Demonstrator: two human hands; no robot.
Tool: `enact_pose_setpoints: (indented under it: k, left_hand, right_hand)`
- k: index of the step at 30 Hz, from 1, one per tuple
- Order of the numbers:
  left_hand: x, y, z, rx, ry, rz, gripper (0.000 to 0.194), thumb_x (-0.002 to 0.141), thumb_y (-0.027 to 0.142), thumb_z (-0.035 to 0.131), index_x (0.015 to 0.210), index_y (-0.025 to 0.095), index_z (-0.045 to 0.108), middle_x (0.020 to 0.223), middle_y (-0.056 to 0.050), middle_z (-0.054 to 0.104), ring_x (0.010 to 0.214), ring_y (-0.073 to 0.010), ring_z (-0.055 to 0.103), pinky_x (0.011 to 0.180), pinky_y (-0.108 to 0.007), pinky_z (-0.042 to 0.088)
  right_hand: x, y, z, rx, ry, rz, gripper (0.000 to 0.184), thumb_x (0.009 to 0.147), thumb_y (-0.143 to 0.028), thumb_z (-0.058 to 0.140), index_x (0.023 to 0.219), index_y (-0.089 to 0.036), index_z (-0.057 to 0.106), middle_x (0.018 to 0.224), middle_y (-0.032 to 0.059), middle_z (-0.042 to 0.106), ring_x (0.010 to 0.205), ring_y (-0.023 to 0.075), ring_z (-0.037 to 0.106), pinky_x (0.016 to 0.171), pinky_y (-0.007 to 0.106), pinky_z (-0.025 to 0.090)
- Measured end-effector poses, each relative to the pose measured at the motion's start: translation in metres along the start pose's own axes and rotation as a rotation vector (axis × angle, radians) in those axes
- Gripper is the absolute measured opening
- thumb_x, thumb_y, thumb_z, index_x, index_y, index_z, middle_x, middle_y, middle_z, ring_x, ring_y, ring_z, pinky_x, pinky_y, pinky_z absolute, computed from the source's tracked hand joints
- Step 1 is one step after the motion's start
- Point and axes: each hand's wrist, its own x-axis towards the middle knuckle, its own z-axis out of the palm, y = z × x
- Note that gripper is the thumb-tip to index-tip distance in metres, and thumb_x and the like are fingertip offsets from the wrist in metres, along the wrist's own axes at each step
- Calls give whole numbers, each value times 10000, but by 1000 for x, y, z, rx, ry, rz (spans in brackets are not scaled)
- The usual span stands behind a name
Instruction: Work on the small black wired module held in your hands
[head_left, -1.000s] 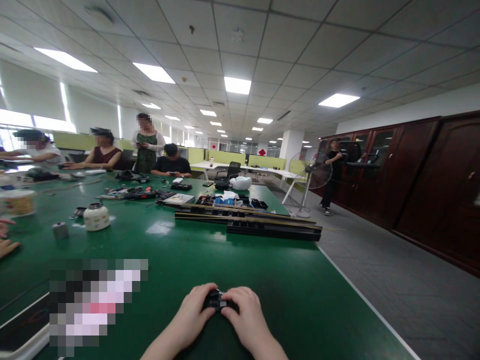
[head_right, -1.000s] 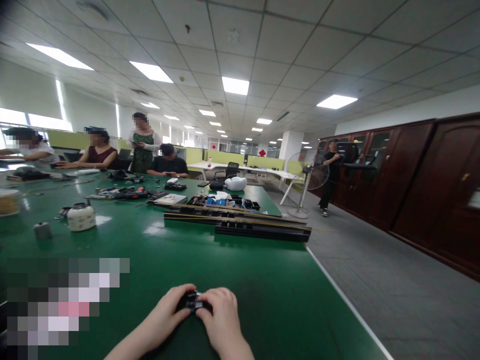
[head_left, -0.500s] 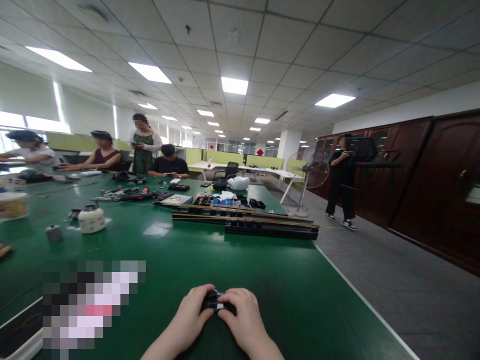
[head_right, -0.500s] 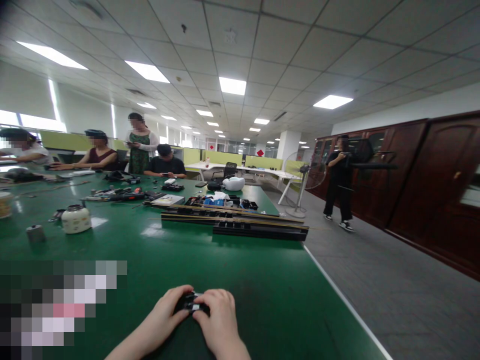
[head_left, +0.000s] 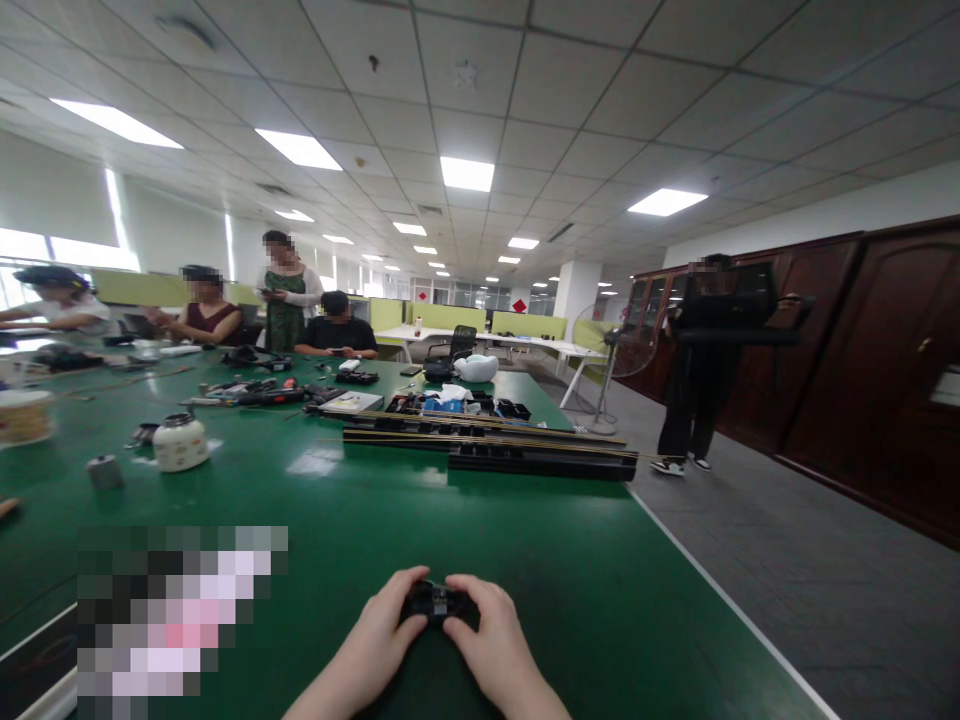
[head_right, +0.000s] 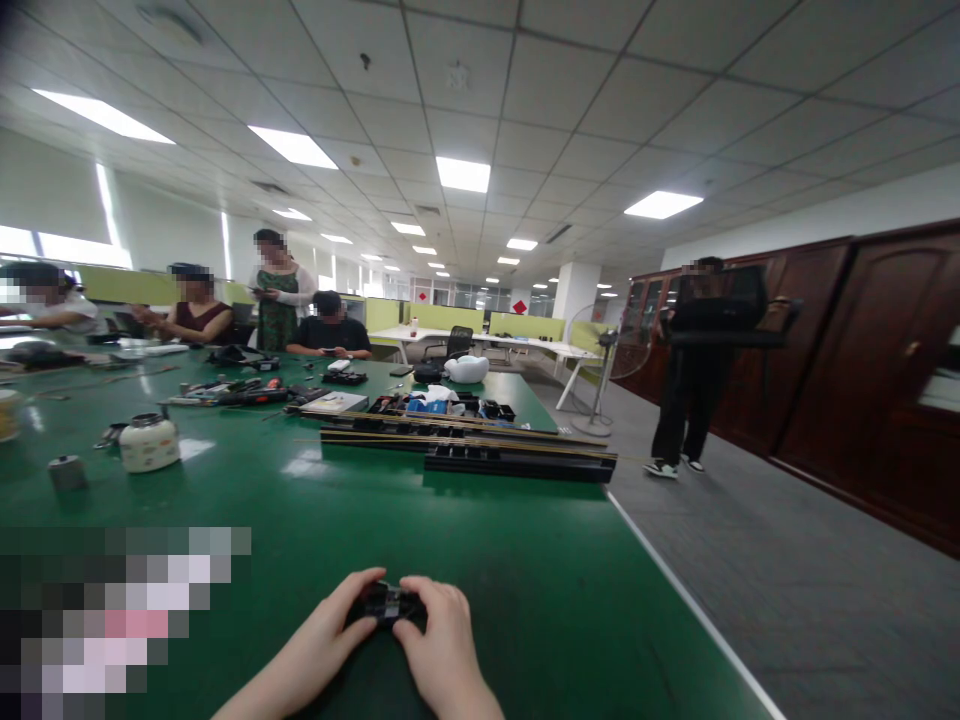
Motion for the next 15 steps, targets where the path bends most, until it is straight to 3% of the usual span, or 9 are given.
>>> enact_pose_setpoints:
  k: [6, 15]
  left_hand:
    - [1, -1, 1, -22, 5, 20, 549, 625, 143, 515, 1171, 197, 501, 1170, -67, 586, 1103, -214, 526, 995, -343, 366]
    - [0, 4, -2, -7, -10, 22, 415, 663, 179, 520, 1076, 214, 538, 1082, -43, 609, 1030, -202, 557, 941, -323, 408]
  right_hand:
    - [1, -3, 0, 116, -17, -16, 372, 657, -151, 549, 1006, -248, 634, 1035, 15, 664, 1004, 210, 588, 923, 332, 425]
    - [-1, -9, -3, 172, -8, -9, 333, 676, -149, 556, 986, -244, 630, 1022, 20, 664, 993, 207, 590, 916, 335, 433]
